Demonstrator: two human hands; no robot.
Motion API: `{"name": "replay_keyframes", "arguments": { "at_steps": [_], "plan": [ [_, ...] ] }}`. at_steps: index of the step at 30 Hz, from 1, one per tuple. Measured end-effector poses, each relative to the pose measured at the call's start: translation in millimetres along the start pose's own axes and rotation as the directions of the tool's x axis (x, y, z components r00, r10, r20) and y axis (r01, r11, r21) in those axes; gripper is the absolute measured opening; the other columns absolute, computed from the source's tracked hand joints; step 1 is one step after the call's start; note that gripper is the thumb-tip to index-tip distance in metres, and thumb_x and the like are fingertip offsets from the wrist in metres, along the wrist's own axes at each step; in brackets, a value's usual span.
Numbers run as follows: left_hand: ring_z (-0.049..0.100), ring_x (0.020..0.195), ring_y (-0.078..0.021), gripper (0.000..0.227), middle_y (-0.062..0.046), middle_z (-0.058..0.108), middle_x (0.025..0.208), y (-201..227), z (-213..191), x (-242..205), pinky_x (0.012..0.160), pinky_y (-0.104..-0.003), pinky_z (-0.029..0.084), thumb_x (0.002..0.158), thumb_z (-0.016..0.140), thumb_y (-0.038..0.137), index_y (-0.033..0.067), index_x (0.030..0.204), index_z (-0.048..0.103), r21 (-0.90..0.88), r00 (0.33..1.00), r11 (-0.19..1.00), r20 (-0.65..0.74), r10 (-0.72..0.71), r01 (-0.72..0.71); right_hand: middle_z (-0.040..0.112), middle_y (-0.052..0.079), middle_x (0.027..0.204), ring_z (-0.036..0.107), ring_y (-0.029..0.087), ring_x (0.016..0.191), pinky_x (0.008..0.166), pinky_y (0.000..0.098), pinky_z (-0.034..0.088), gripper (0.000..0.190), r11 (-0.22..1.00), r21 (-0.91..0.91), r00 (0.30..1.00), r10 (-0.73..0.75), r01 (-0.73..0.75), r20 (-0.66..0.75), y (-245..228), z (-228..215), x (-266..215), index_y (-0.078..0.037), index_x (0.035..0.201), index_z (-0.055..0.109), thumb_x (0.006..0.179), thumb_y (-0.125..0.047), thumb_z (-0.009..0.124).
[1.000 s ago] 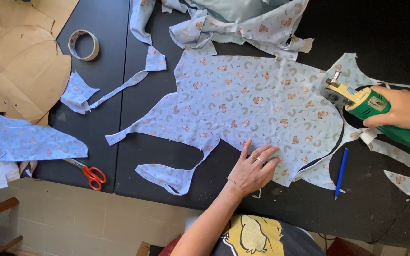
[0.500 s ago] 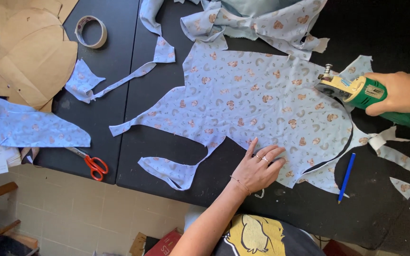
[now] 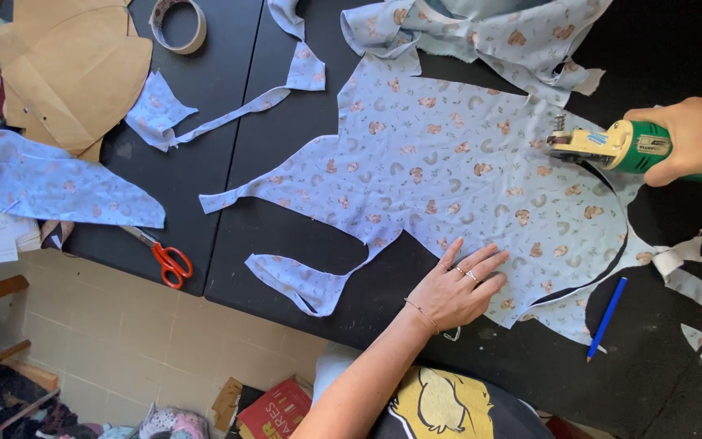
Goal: The person uses a rotary cutter to trim the edges of a light blue patterned fabric piece on a black table. They then use a cardboard template and a blue pen to mark a circular shape on the fabric before cutting it out with scissors.
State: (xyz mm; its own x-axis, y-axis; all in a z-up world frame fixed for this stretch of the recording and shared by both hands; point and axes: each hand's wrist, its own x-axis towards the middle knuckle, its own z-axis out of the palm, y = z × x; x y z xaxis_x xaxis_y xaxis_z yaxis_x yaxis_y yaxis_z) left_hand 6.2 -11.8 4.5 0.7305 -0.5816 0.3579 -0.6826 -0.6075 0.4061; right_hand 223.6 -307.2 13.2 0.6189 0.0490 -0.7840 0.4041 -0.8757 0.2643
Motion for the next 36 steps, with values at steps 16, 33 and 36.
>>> {"name": "replay_keyframes", "arguments": {
  "at_steps": [16,33,36],
  "plan": [
    [0.044,0.122,-0.0184,0.037,-0.004,0.045,0.128,-2,6,-5,0.105,-0.047,0.025,0.077,0.057,0.019,0.0157,0.114,0.052,0.031,0.999,0.999,0.041,-0.031,0.03,0.061,-0.011,0.061,0.06,0.007,0.058,0.054,0.0185,0.044,0.06,0.97,-0.233,0.996,-0.083,0.073,-0.036,-25,-43,12,-0.046,0.095,0.052,0.038,-0.045,0.072],
    [0.047,0.118,-0.0185,0.03,-0.005,0.048,0.123,-2,8,-8,0.103,-0.045,0.029,0.073,0.062,0.022,0.0148,0.102,0.056,0.058,0.999,0.998,-0.039,-0.028,0.03,0.066,-0.012,0.068,0.062,0.001,0.058,0.052,0.0136,0.044,0.091,0.897,-0.386,0.977,-0.195,0.215,0.089,-66,-79,-1,-0.039,0.125,0.031,0.046,-0.052,0.073],
    [0.047,0.118,-0.0188,0.029,-0.005,0.049,0.123,-2,7,-8,0.102,-0.045,0.03,0.074,0.061,0.022,0.0148,0.102,0.057,0.055,0.999,0.998,-0.028,-0.031,0.033,0.064,-0.012,0.064,0.06,0.004,0.055,0.049,0.0167,0.043,0.07,0.895,-0.38,0.972,-0.211,0.235,0.102,-74,-84,-7,-0.044,0.112,0.039,0.049,-0.048,0.069]
  ]
}}
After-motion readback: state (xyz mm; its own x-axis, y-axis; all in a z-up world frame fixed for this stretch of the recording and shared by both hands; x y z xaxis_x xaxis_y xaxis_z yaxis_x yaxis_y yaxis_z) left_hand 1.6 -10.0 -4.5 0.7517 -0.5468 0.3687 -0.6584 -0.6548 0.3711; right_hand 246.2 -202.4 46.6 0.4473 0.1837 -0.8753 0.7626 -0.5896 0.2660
